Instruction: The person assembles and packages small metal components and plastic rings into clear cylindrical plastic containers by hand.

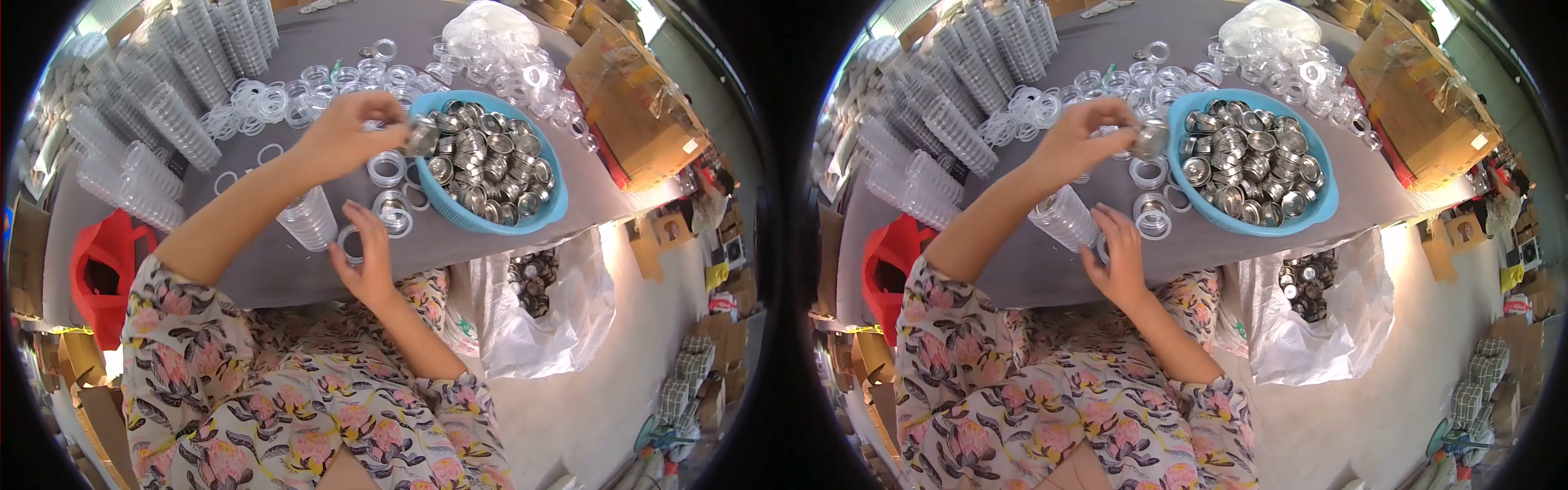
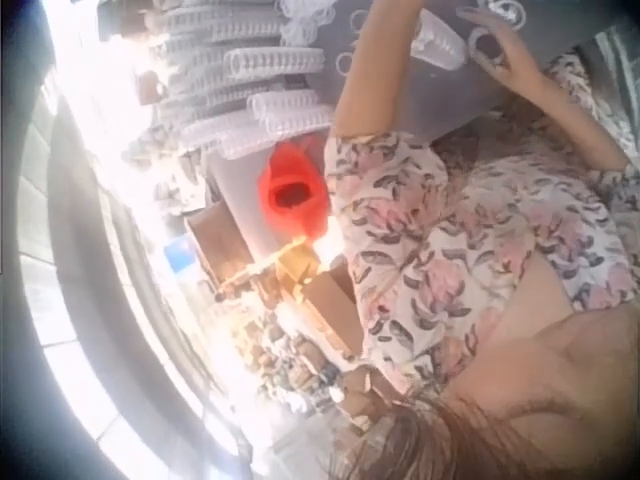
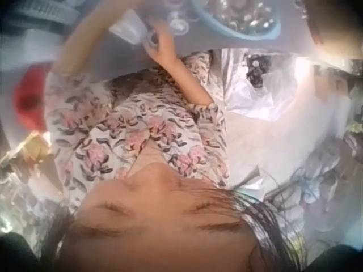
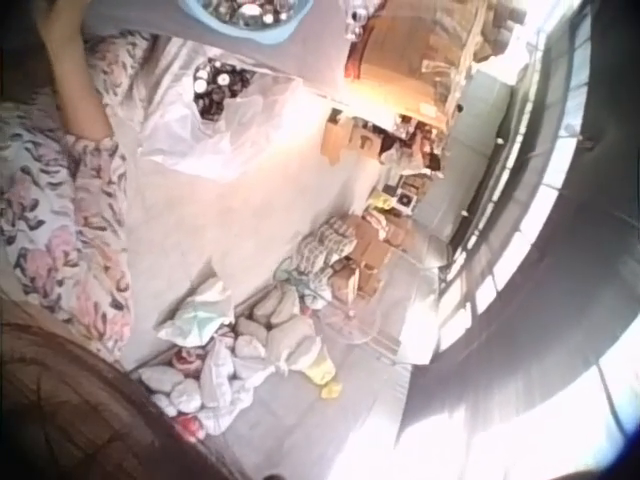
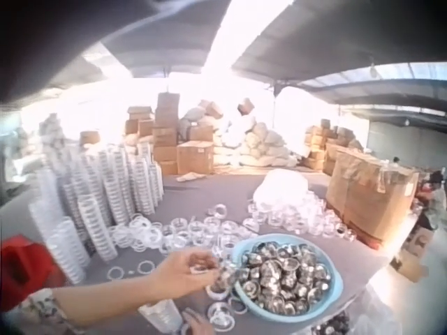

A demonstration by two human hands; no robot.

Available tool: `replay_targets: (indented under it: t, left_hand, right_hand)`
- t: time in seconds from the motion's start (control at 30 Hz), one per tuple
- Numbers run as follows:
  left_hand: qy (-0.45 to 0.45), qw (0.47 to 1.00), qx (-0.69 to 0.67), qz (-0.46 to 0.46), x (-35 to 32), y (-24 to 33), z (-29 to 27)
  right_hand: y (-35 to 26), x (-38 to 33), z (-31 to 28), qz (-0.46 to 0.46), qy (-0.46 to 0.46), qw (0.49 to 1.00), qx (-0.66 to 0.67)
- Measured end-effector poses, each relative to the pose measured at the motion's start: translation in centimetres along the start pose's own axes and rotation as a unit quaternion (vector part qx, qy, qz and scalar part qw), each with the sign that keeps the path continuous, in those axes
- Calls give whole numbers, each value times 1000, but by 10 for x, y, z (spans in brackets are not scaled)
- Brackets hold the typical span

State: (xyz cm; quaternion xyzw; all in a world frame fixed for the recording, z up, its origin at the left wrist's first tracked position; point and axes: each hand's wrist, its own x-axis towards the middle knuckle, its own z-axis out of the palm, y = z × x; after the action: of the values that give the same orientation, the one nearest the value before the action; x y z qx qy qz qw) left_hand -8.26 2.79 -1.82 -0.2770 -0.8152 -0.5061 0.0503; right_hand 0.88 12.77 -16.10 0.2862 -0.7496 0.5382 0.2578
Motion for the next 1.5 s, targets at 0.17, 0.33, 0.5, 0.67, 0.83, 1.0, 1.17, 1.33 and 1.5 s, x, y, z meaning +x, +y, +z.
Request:
replay_targets:
  t: [0.17, 0.33, 0.5, 0.67, 0.83, 1.0, 1.17, 1.33, 1.5]
  left_hand:
    - [159, 977, -124, -67, -62, -6, -50]
    - [168, 985, 38, -23, -114, -9, -71]
    - [207, 972, 111, 5, -139, -13, -68]
    - [276, 957, -88, -24, -149, -21, -57]
    - [244, 970, 7, -4, -150, -30, -53]
    - [5, 923, 366, 119, -138, -20, -61]
    - [-99, 941, 315, 70, -129, -12, -75]
    - [-67, 975, 205, 44, -125, -4, -78]
    - [120, 941, 268, 170, -151, -18, -49]
  right_hand:
    - [-14, 40, 18, 22, -1, 995, 102]
    - [-33, 60, 23, -2, -56, 997, 45]
    - [-21, 65, 35, 25, -102, 993, 54]
    - [-23, 65, 43, 173, -2, 939, 297]
    - [-30, 69, 32, 281, 126, 849, 430]
    - [-12, 52, 21, 282, 188, 862, 376]
    - [-20, 46, 10, 252, 172, 877, 370]
    - [-15, 43, 8, 196, 150, 910, 334]
    - [-13, 34, 1, 198, 157, 921, 298]
